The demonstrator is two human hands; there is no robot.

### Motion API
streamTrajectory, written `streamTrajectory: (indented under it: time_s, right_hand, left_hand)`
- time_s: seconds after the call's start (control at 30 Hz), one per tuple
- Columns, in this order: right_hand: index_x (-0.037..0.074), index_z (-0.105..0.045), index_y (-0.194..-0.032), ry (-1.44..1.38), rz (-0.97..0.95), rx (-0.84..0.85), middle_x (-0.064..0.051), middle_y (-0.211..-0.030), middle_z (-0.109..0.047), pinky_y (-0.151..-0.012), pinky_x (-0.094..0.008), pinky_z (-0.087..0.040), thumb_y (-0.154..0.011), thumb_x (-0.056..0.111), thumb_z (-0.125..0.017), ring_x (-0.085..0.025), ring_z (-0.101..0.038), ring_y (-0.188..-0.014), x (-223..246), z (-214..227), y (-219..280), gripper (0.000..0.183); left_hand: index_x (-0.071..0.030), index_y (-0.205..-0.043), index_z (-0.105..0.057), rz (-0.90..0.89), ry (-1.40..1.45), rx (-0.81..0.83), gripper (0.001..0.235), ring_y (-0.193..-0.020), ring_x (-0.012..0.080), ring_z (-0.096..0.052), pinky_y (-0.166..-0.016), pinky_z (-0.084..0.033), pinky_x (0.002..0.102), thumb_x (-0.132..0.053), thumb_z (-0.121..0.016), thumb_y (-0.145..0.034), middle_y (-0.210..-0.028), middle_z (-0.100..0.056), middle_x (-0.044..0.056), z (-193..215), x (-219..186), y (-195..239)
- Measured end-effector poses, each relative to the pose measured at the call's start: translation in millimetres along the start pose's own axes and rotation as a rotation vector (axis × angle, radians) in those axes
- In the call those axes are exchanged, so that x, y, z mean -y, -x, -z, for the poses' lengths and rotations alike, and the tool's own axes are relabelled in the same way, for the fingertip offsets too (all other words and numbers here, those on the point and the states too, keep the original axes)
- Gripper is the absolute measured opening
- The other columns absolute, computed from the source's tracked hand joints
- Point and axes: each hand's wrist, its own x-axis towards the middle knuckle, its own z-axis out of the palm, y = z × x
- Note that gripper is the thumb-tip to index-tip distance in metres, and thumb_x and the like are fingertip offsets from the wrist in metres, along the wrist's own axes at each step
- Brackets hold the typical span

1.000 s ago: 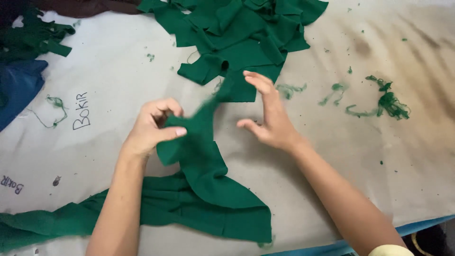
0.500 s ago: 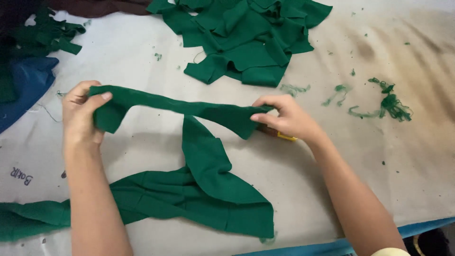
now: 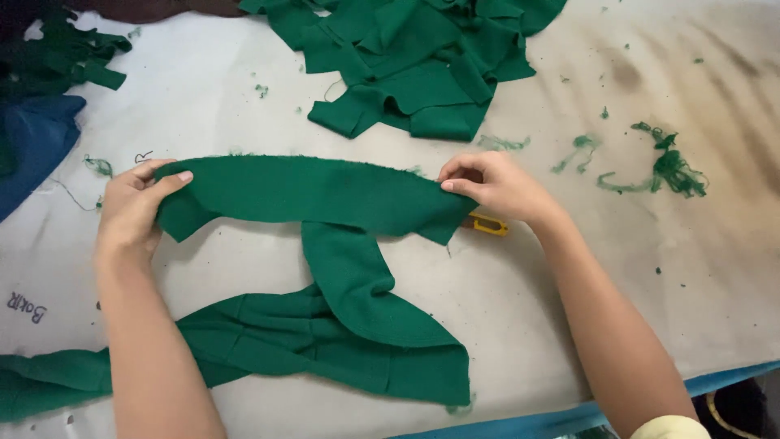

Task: Trimming loose threads and separating green fabric scraps using thread snips on a work table in a factory.

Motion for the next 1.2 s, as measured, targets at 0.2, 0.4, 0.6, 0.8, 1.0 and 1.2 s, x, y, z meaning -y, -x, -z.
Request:
streamTrajectory:
  time_s: [0.2,0.4,0.6,0.8,1.0,1.2]
  right_hand:
    - [0.012,-0.074,-0.107,0.151,-0.051,-0.031,-0.002,-0.104,-0.076,-0.082,-0.033,-0.051,-0.104,0.021,-0.051,-0.017,-0.067,-0.091,-4.1,-3.5,-3.1,0.025]
    - [0.005,-0.073,-0.110,0.270,0.278,-0.220,-0.012,-0.110,-0.072,-0.083,-0.039,-0.052,-0.104,0.021,-0.057,-0.026,-0.067,-0.093,-18.7,-34.5,-29.3,0.023]
    - [0.022,-0.074,-0.115,0.315,0.249,-0.151,-0.002,-0.107,-0.061,-0.089,-0.044,-0.037,-0.098,0.030,-0.069,-0.021,-0.065,-0.089,-24.8,-72.2,-51.8,0.019]
    - [0.010,-0.068,-0.085,0.299,0.462,-0.371,-0.003,-0.080,-0.066,-0.064,-0.034,-0.045,-0.093,0.005,-0.073,-0.021,-0.062,-0.068,-27.5,-50.7,-48.3,0.010]
    - [0.020,-0.069,-0.090,0.342,0.258,-0.362,0.003,-0.096,-0.069,-0.079,-0.041,-0.033,-0.097,0.002,-0.058,-0.020,-0.063,-0.082,-35.5,-31.6,-31.0,0.022]
    - [0.010,-0.065,-0.084,0.208,0.268,-0.375,-0.004,-0.085,-0.064,-0.074,-0.031,-0.046,-0.095,-0.004,-0.060,-0.017,-0.057,-0.071,-21.2,-15.8,-16.7,0.019]
  left_hand:
    - [-0.012,-0.123,-0.067,0.081,-0.110,0.017,0.035,-0.092,0.0155,-0.067,-0.080,-0.058,0.026,-0.018,-0.075,-0.090,-0.109,-0.070,0.002,-3.4,8.2,-8.2]
    - [-0.014,-0.115,-0.069,0.084,-0.135,0.048,0.023,-0.093,0.0159,-0.068,-0.081,-0.058,0.028,-0.017,-0.074,-0.093,-0.108,-0.072,0.001,-10.9,1.3,-3.9]
    - [-0.012,-0.113,-0.071,0.076,-0.168,0.094,0.020,-0.091,0.0168,-0.068,-0.079,-0.057,0.029,-0.018,-0.073,-0.095,-0.107,-0.072,0.003,-7.7,10.8,-14.9]
    - [-0.015,-0.123,-0.071,0.089,-0.491,0.077,0.032,-0.109,0.0236,-0.060,-0.090,-0.045,0.037,-0.028,-0.075,-0.094,-0.121,-0.065,0.007,-3.7,15.7,-23.0]
    - [-0.019,-0.127,-0.069,0.114,-0.636,0.090,0.036,-0.144,0.0292,-0.045,-0.107,-0.039,0.048,-0.032,-0.071,-0.094,-0.146,-0.057,0.013,-7.6,3.3,-15.9]
    - [-0.018,-0.122,-0.071,0.076,-0.606,0.104,0.028,-0.105,0.0280,-0.058,-0.085,-0.043,0.040,-0.032,-0.071,-0.097,-0.117,-0.061,0.010,3.5,22.4,-28.1]
